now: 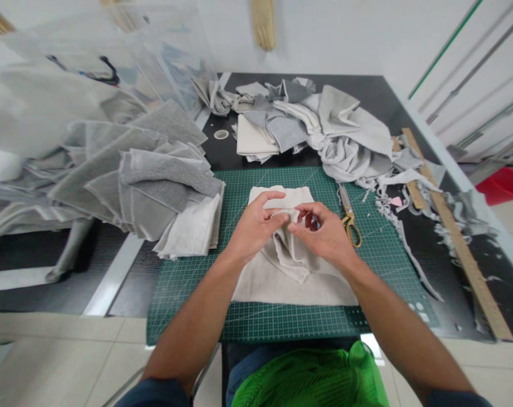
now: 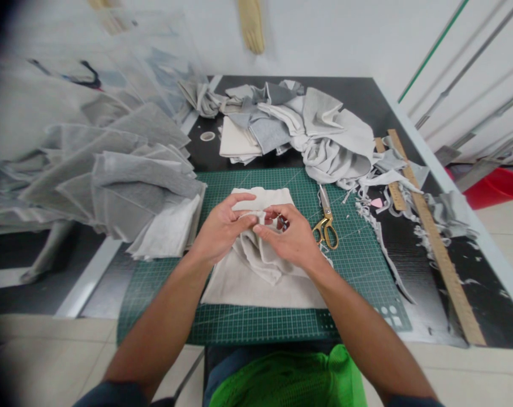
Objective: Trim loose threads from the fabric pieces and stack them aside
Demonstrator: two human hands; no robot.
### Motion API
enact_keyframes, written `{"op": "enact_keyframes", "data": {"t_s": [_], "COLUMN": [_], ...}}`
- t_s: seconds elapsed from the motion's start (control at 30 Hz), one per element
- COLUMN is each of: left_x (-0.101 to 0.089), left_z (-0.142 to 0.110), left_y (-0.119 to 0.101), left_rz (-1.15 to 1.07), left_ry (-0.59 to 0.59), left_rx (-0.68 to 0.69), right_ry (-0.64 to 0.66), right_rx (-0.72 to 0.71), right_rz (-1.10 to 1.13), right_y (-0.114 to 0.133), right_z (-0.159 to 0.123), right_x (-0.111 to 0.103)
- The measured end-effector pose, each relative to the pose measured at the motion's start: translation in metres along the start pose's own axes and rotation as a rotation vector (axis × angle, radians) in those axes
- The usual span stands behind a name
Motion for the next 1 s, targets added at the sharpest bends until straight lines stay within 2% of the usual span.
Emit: {"op": "enact_keyframes", "data": {"t_s": [0.17, 0.33, 0.4, 0.53, 0.73, 0.87, 0.9, 0.93, 1.0], "left_x": [0.003, -0.003, -0.007, -0.014, -0.015, -0.014, -0.013, -0.010, -0.004], "left_z": [0.000, 0.002, 0.004, 0.003, -0.001, -0.001, -0.001, -0.001, -0.002], "left_y": [0.002, -0.003, -0.003, -0.003, -0.010, -0.005, -0.004, -0.003, -0.002], "left_rz": [0.096, 0.499, 0.547, 0.291, -0.203, -0.221, -0.208, -0.201, -0.213], "left_ry": [0.084, -0.009, -0.029, -0.004, -0.107, -0.347, -0.371, -0.344, -0.202], "left_rx": [0.030, 0.124, 0.119, -0.032, -0.084, -0.111, -0.106, -0.106, -0.121], "right_ry": [-0.024, -0.063, -0.124, -0.175, -0.053, 0.010, 0.026, 0.040, 0.050], "right_rx": [-0.015, 0.050, 0.073, 0.122, 0.151, 0.155, 0.159, 0.163, 0.174], "right_rz": [0.111, 0.202, 0.221, 0.298, 0.359, 0.347, 0.342, 0.335, 0.315], "right_y": [0.002, -0.007, -0.012, -0.018, -0.014, -0.011, -0.010, -0.010, -0.009], "right_z": [0.001, 0.001, 0.001, 0.001, -0.002, -0.005, -0.005, -0.004, -0.003], "right_x": [0.002, -0.001, -0.003, -0.007, -0.005, -0.003, -0.003, -0.003, -0.002]}}
Point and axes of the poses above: each hand's wrist, its own z-axis towards the middle knuckle, its own x-axis out of the palm, y = z × x, the point moved 3 cm from there along z, towards the middle knuckle, and after that the axes turned 6 degrees about y, right-handed, at the moved point
